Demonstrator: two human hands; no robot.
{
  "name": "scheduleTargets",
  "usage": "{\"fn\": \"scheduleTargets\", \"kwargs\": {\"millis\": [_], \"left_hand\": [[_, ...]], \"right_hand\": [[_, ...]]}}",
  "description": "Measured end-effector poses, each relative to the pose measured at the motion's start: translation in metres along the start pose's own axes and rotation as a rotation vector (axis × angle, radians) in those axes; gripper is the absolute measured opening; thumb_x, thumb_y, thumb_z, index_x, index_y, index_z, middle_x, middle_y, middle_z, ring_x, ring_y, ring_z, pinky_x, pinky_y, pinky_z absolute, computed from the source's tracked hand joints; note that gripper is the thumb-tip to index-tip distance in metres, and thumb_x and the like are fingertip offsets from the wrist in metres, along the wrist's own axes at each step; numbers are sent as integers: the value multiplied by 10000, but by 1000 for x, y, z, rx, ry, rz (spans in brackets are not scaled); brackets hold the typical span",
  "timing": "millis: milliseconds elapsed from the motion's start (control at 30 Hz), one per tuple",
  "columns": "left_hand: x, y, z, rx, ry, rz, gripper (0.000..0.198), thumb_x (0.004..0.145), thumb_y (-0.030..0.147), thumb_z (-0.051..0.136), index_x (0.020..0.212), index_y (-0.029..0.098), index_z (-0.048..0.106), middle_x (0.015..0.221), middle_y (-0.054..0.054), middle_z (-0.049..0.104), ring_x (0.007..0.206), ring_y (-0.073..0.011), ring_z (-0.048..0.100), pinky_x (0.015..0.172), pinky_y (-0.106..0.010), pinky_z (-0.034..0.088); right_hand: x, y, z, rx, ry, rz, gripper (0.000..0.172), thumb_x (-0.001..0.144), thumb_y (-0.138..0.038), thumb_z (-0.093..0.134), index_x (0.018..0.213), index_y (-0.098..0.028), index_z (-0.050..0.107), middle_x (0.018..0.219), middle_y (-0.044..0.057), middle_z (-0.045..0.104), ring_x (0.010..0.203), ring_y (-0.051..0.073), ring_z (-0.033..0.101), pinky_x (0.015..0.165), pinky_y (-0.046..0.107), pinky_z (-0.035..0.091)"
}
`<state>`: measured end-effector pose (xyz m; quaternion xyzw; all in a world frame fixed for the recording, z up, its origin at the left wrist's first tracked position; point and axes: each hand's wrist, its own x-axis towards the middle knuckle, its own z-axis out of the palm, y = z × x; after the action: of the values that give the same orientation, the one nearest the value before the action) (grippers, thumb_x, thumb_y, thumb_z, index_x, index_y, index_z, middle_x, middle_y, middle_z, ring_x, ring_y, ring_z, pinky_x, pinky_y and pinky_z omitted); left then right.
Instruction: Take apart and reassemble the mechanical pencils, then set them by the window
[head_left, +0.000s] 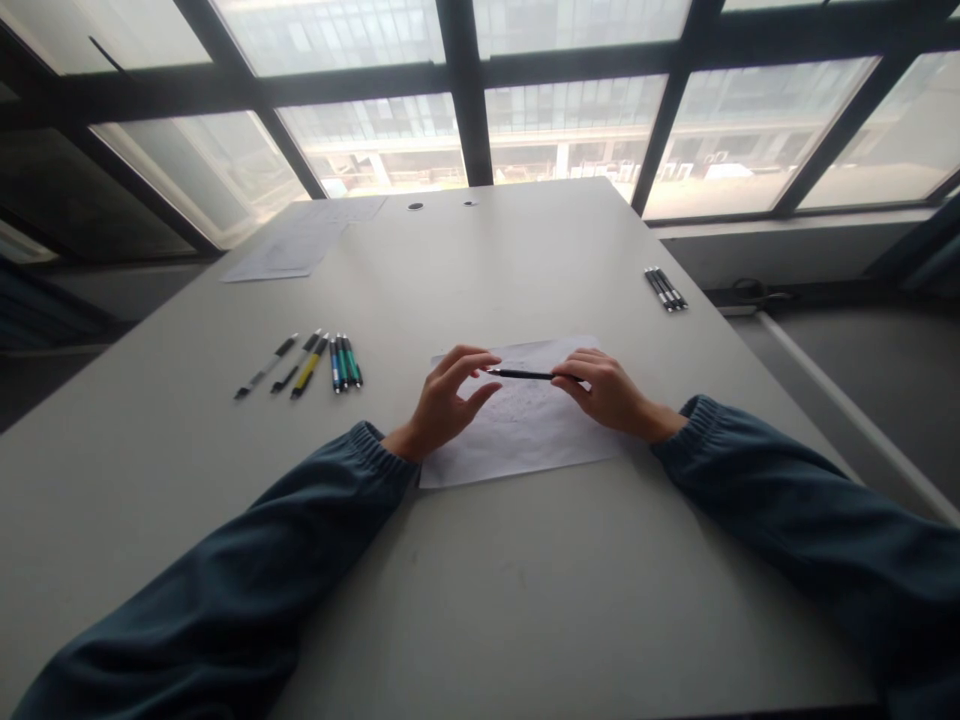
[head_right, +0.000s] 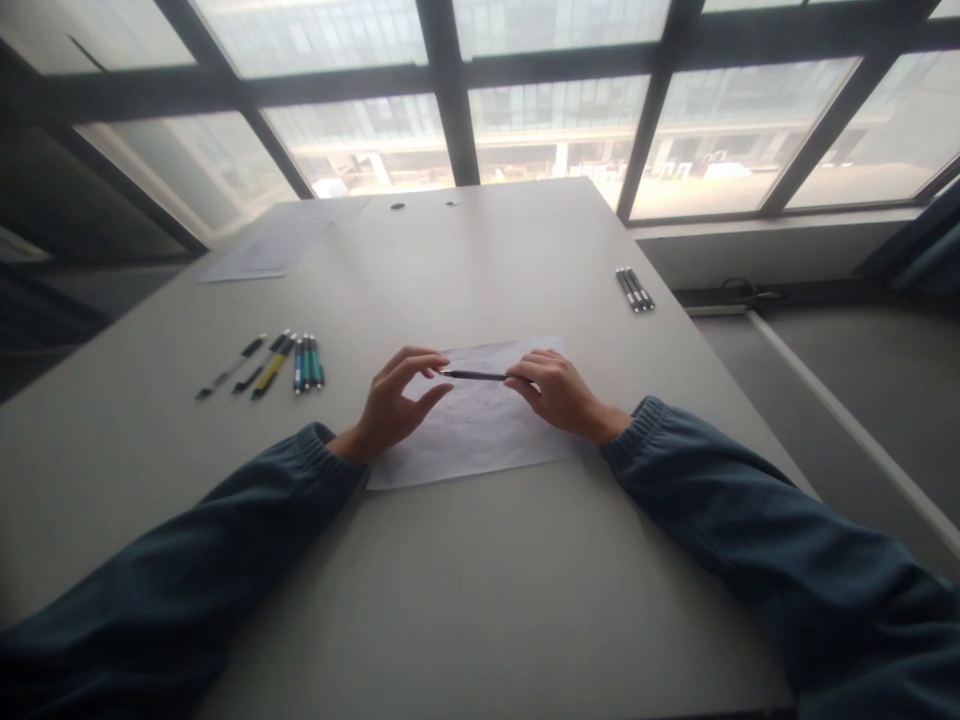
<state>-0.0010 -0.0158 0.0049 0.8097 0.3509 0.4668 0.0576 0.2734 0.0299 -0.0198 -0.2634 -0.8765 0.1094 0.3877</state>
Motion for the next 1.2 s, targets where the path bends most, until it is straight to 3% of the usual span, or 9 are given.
{"fn": "scheduleTargets", "kwargs": {"millis": [267,700,967,1200], "left_hand": [[0,1,2,-10,12,-18,169,943,195,660,1112,190,668,960,-55,703,815,-131,648,760,-274,555],[-3,3,0,-8,-59,-73,179,1007,232,538,1111,183,675,844,-31,683,766,-137,644,763,-273,524],[-4,1,1,10,-47,-178,225,1008,324,560,1094,181,711,673,15,673,600,-105,620,629,-217,484],[-4,-13,5,56,-108,-127,226,939,379,679,1052,205,768,868,-55,752,793,-166,669,763,-297,528]], "right_hand": [[0,0,0,12,-8,-11,202,1001,-337,580,949,-198,718,881,81,724,813,213,637,790,361,493],[2,-4,-2,38,-24,-88,171,995,-323,593,980,-204,715,907,85,728,835,218,637,788,383,502],[1,-3,-3,25,-2,-68,143,988,-305,603,1010,-217,713,927,80,715,855,224,620,797,388,504],[2,1,-4,-56,85,-18,105,962,-262,638,1015,-228,723,923,72,709,882,237,610,820,403,501]]}}
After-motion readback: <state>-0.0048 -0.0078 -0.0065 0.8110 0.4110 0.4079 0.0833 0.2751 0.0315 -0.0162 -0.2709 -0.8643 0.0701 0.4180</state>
